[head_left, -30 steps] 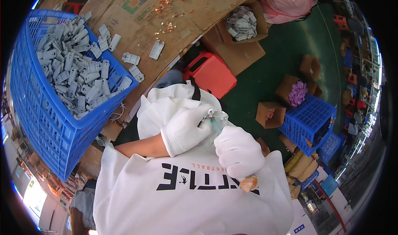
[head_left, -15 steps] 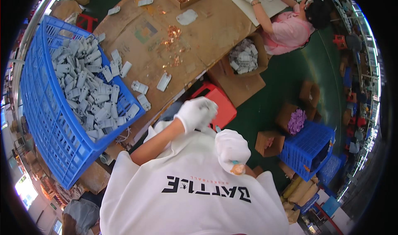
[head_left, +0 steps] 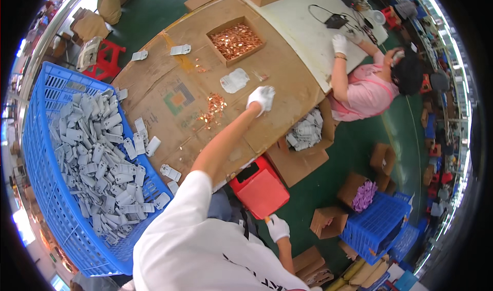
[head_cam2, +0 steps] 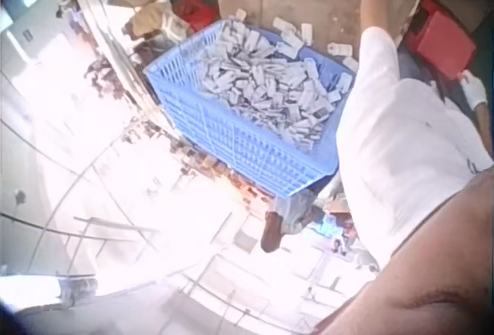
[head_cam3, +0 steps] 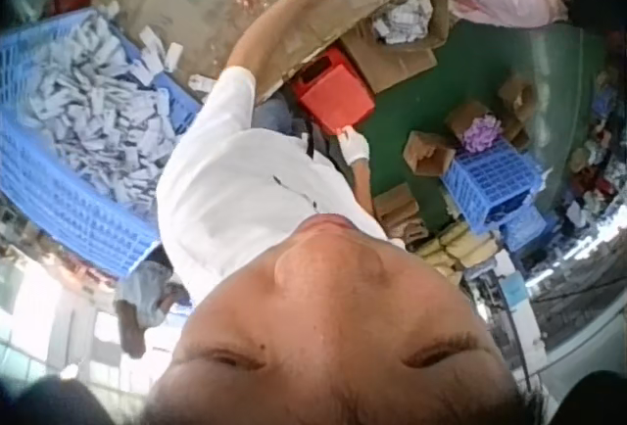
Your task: The person assembles electronic components by placing metal contacts into plastic housings using a manual dispenser tool.
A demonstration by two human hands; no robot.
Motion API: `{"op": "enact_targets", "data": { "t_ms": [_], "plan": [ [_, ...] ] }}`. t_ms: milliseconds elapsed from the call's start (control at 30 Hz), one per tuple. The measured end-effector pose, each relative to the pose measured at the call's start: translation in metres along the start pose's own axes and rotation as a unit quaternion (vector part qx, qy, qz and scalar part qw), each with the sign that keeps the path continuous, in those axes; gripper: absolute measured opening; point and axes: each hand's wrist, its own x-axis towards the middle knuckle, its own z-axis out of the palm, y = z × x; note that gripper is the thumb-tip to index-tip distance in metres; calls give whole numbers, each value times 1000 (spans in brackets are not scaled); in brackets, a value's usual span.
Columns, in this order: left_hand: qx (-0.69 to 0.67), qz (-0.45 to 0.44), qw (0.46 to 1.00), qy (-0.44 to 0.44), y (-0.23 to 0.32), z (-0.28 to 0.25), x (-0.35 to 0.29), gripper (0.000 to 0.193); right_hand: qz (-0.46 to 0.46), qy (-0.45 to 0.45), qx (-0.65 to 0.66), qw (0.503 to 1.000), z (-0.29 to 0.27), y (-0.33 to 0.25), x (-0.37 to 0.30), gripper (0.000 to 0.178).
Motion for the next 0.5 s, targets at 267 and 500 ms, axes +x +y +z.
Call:
{"op": "enact_targets", "data": {
  "t_ms": [267,500],
  "plan": [
    [-69,-84,987,120,47,-12,119,70,-47,-10,67,997,-7,-26,49,31],
    [-89,-58,961,255,36,-102,-90,28,-206,99,140,963,-80,-135,165,23]
  ]
}}
